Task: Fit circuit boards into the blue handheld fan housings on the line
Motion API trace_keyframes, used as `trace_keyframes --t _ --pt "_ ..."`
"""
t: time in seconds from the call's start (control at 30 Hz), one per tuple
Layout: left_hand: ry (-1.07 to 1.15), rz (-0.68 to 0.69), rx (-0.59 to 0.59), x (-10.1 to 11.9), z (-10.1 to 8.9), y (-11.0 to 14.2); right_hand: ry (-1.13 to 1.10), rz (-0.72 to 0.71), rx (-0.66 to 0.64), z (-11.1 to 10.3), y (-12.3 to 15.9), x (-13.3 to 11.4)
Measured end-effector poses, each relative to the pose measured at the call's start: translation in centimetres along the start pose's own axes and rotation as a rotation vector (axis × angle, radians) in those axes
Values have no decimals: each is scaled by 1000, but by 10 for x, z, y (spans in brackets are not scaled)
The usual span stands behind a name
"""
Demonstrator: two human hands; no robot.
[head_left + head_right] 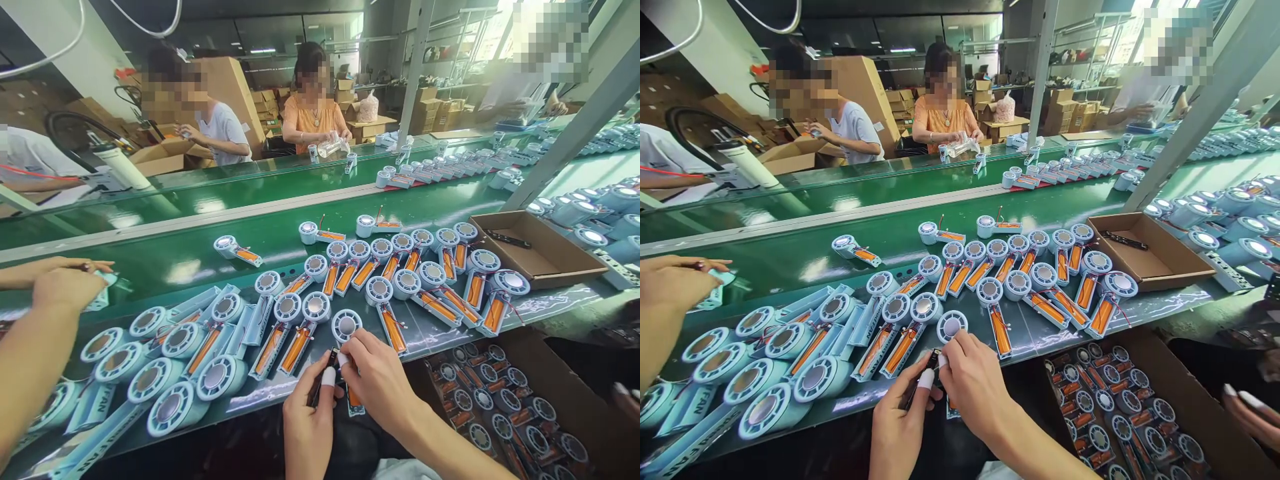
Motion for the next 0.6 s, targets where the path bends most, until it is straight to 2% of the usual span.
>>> trace_keyframes --t 0.07,0.23,0.3,0.47,0.6 --pt "-58 86 34 2 1 1 38 -2 20 0 1 -2" --pt "-298 470 141 10 6 11 142 -13 21 0 0 -8" --pt "-345 556 152 12 6 14 175 -36 3 -1 -2 -10" --pt "-371 569 114 16 2 9 106 -122 -52 1 -3 -7" --pt "-346 561 99 18 2 8 133 -122 -23 3 0 -4"
Point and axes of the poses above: each hand's wrist, its own y-axis away from the middle knuckle, its own z-axis out of the palm, x = y × z, the point moved 5 cm from there along -y, towards the middle knuckle, and after that the axes turned 2 degrees about -y, right-handed, at the moved point
